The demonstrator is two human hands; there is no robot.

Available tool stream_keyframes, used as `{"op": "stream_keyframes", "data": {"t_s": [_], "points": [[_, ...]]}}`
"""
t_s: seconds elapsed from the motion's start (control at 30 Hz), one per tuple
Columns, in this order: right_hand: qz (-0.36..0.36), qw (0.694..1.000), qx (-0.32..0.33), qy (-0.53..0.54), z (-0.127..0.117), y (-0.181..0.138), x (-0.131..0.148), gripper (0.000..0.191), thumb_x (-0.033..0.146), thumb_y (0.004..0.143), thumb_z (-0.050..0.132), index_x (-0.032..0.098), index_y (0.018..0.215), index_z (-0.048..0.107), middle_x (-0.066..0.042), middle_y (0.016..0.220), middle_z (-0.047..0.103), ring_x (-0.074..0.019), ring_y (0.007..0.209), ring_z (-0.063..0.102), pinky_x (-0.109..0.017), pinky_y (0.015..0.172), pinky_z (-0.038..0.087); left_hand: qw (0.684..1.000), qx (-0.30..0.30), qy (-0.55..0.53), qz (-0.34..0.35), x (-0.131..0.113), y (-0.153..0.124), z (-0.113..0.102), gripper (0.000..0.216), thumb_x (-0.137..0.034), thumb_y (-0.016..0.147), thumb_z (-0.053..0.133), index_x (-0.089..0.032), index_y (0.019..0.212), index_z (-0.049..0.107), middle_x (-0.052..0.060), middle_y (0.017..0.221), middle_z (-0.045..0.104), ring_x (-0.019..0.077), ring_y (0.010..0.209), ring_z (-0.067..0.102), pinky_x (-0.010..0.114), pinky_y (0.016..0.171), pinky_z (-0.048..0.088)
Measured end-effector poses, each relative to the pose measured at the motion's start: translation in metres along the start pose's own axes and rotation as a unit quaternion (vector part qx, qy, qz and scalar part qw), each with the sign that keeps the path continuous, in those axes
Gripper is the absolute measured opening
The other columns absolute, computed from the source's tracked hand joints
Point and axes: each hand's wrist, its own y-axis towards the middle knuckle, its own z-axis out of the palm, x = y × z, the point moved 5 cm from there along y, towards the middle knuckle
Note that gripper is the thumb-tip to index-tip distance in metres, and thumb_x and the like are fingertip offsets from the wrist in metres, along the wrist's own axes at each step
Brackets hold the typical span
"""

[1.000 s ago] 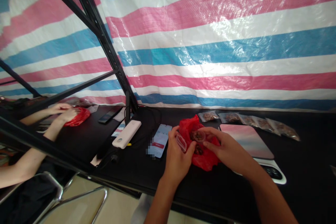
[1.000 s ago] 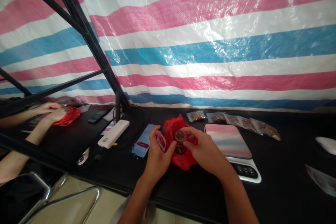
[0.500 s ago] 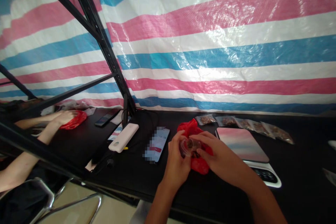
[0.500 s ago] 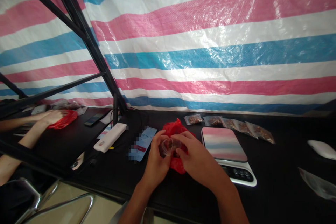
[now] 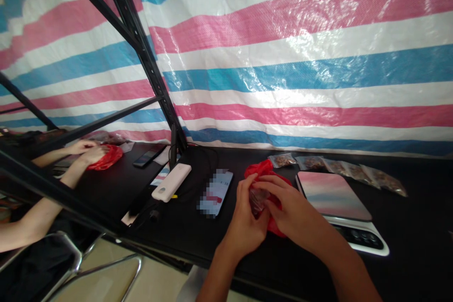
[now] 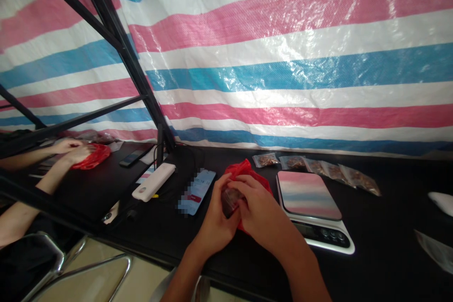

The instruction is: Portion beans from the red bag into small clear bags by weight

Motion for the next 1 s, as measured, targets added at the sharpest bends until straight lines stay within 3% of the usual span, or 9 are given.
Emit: {"op": "stream_keyframes", "data": {"t_s": [0.23,0.37,0.47,0.53,0.63,0.77,0.87,1.0], "points": [[0.019,0.999,0.035,0.018,0.003,-0.003,0.0,0.049,0.017,0.098,0.042,0.031,0.14,0.062,-0.007,0.136,0.061,-0.0224,0.119,0.063,-0.042,0.112,0.046,0.998,-0.028,-0.027,-0.054,0.013,0.001,-0.007,0.067,-0.02,0.09,0.066,-0.03,0.149,0.036,0.011,0.132,0.053,0.0251,0.118,0.059,0.044,0.103,0.05],[0.047,0.998,0.011,0.027,0.002,-0.002,-0.003,0.051,0.014,0.094,0.047,0.028,0.141,0.06,-0.008,0.138,0.06,-0.0227,0.119,0.063,-0.042,0.11,0.047,0.994,-0.05,0.068,-0.075,0.012,0.001,-0.014,0.066,-0.022,0.086,0.071,-0.028,0.144,0.041,0.009,0.128,0.053,0.0256,0.119,0.054,0.046,0.107,0.044],[0.059,0.997,0.006,0.049,0.0,-0.002,-0.005,0.055,0.01,0.089,0.05,0.028,0.14,0.059,-0.007,0.134,0.063,-0.0209,0.113,0.065,-0.04,0.105,0.05,0.986,-0.013,0.148,-0.075,0.005,0.004,-0.015,0.036,-0.025,0.087,0.071,-0.024,0.121,0.059,0.007,0.116,0.059,0.0271,0.115,0.052,0.047,0.106,0.042],[0.034,0.998,0.004,0.05,-0.001,-0.001,-0.002,0.046,0.011,0.092,0.049,0.028,0.131,0.065,-0.006,0.129,0.064,-0.0202,0.112,0.065,-0.039,0.104,0.05,0.983,0.019,0.165,-0.077,0.001,0.005,-0.013,0.017,-0.027,0.09,0.068,-0.024,0.106,0.064,0.006,0.107,0.063,0.0272,0.109,0.052,0.046,0.101,0.043],[-0.016,0.999,-0.012,0.044,-0.004,0.001,0.006,0.04,0.012,0.095,0.046,0.029,0.121,0.071,-0.005,0.131,0.063,-0.0198,0.117,0.063,-0.038,0.109,0.047,0.983,0.022,0.154,-0.095,-0.001,0.005,-0.013,0.016,-0.028,0.091,0.066,-0.025,0.106,0.065,0.006,0.106,0.064,0.0268,0.107,0.053,0.043,0.098,0.043],[-0.042,0.997,-0.05,0.047,-0.01,0.004,0.011,0.035,0.014,0.095,0.048,0.029,0.117,0.072,-0.005,0.13,0.065,-0.0208,0.119,0.062,-0.038,0.108,0.046,0.985,-0.015,0.12,-0.124,0.005,0.004,-0.014,0.021,-0.033,0.091,0.067,-0.025,0.11,0.063,0.006,0.106,0.064,0.0241,0.103,0.057,0.038,0.095,0.044],[-0.012,0.995,-0.098,0.026,-0.02,0.002,0.001,0.03,0.02,0.096,0.051,0.028,0.119,0.068,-0.005,0.128,0.066,-0.0222,0.117,0.063,-0.039,0.107,0.046,0.985,-0.061,0.08,-0.137,0.006,0.006,-0.017,0.022,-0.04,0.096,0.057,-0.023,0.11,0.058,0.006,0.102,0.064,0.0212,0.096,0.06,0.034,0.09,0.046],[0.059,0.997,-0.049,-0.007,-0.022,-0.005,-0.023,0.029,0.022,0.095,0.051,0.026,0.117,0.067,-0.006,0.121,0.069,-0.0231,0.109,0.066,-0.039,0.1,0.048,0.954,-0.14,0.133,-0.231,-0.003,0.001,-0.027,0.025,-0.046,0.102,0.039,-0.023,0.11,0.047,0.01,0.104,0.066,0.0255,0.093,0.065,0.036,0.082,0.046]]}}
